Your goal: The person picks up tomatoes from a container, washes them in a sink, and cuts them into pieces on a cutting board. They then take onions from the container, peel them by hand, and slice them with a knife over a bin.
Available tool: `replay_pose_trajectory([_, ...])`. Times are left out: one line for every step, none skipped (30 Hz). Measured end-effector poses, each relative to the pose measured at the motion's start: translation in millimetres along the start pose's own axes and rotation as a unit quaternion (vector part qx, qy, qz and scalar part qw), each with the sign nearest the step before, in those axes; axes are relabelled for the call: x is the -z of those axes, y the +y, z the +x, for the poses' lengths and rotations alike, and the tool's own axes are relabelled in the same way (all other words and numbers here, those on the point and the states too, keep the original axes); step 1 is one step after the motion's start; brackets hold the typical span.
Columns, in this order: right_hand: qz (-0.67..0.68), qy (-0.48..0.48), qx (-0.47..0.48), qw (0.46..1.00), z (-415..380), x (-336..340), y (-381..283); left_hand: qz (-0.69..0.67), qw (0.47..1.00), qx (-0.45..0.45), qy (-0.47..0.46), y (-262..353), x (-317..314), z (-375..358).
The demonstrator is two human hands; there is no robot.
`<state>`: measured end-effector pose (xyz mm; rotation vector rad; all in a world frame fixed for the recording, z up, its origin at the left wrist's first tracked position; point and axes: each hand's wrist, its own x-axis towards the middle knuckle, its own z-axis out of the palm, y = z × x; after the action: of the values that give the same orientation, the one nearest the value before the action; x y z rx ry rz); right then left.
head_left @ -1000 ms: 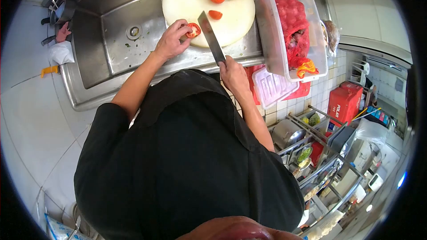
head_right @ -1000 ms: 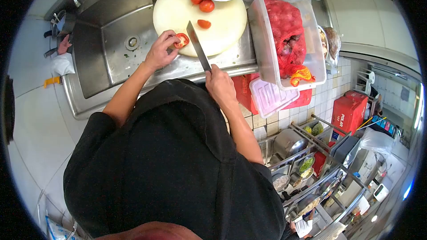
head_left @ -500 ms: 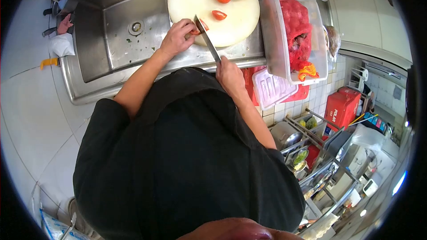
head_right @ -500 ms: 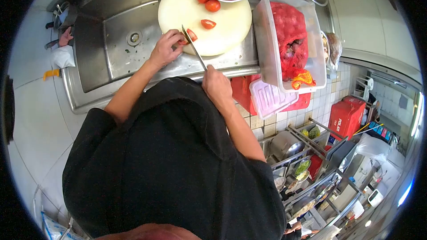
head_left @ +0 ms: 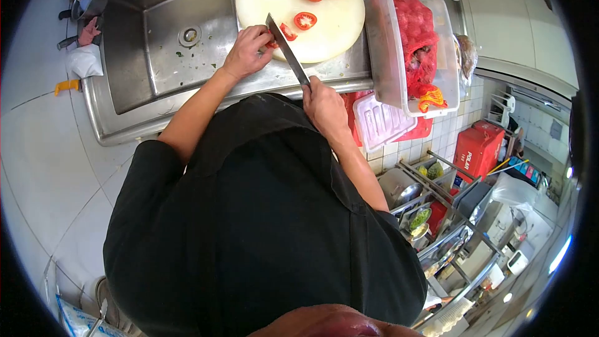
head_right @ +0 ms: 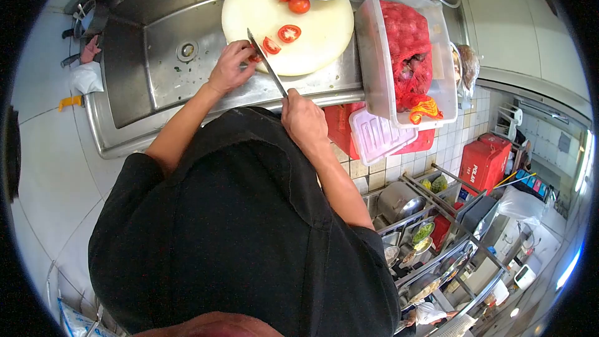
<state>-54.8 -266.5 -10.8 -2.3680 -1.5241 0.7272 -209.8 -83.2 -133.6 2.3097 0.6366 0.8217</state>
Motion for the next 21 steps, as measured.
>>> replay_pose_trajectory([-0.003, 0.001, 0.002, 1.000, -1, -1, 1, 0.000, 1.000, 0.000, -0.003, -1, 0, 0])
replay_pose_trajectory([-0.006, 0.001, 0.005, 1.000, -2, -2, 2, 0.000, 1.000, 0.000, -0.005, 0, 0, 0])
replay_pose_trajectory([-0.013, 0.000, 0.007, 1.000, -2, -4, 2, -0.001, 1.000, 0.002, -0.003, 0, -1, -1])
replay_pose_trajectory([-0.019, 0.000, 0.010, 1.000, 1, -7, 3, -0.002, 1.000, 0.004, -0.001, 0, -1, -1])
replay_pose_trajectory([-0.025, 0.000, 0.011, 1.000, 4, -10, 4, -0.003, 1.000, 0.004, 0.000, 1, -1, 0])
replay_pose_trajectory([-0.020, -0.002, 0.022, 1.000, 10, -19, 6, -0.005, 1.000, 0.008, -0.004, 0, -1, -2])
replay_pose_trajectory([-0.016, -0.003, 0.032, 0.999, 21, -31, 10, -0.008, 1.000, 0.011, -0.007, -1, -2, -4])
replay_pose_trajectory([-0.012, -0.003, 0.044, 0.999, 29, -37, 14, -0.009, 1.000, 0.012, -0.009, -2, -3, -3])
replay_pose_trajectory([-0.007, -0.019, 0.027, 0.999, 35, -33, 12, -0.010, 1.000, 0.019, -0.007, -1, -2, -2])
replay_pose_trajectory([0.000, -0.036, 0.008, 0.999, 38, -27, 8, -0.011, 1.000, 0.026, -0.007, 0, -2, -3])
replay_pose_trajectory([0.006, -0.051, -0.012, 0.999, 41, -22, 6, -0.013, 0.999, 0.031, -0.008, 1, -1, -2])
replay_pose_trajectory([0.058, -0.062, -0.020, 0.996, 43, -15, 10, -0.012, 0.999, 0.030, -0.004, 2, -2, 1])
replay_pose_trajectory([0.085, -0.052, -0.039, 0.994, 42, -8, 13, -0.012, 0.999, 0.031, 0.001, 3, -4, 3])
replay_pose_trajectory([0.111, -0.043, -0.058, 0.991, 38, -1, 16, -0.012, 0.999, 0.034, 0.006, 4, -6, 4])
replay_pose_trajectory([0.138, -0.035, -0.077, 0.987, 35, 6, 18, -0.015, 0.999, 0.027, 0.018, 6, -10, 7])
replay_pose_trajectory([0.173, -0.009, -0.067, 0.983, 33, 8, 26, -0.017, 0.999, 0.020, 0.032, 8, -16, 13])
replay_pose_trajectory([0.161, 0.008, -0.071, 0.984, 31, 15, 30, -0.018, 0.999, 0.012, 0.047, 11, -23, 20])
replay_pose_trajectory([0.150, 0.025, -0.077, 0.985, 29, 21, 34, 0.021, 0.999, -0.003, 0.034, 11, -31, 26])
replay_pose_trajectory([0.140, 0.042, -0.083, 0.986, 27, 27, 37, 0.036, 0.999, 0.010, 0.019, 17, -35, 36])
replay_pose_trajectory([0.103, 0.065, -0.071, 0.990, 26, 30, 43, 0.051, 0.998, 0.022, 0.004, 24, -40, 46])
replay_pose_trajectory([0.092, 0.066, -0.081, 0.990, 25, 32, 48, 0.067, 0.997, 0.034, -0.011, 28, -45, 56])
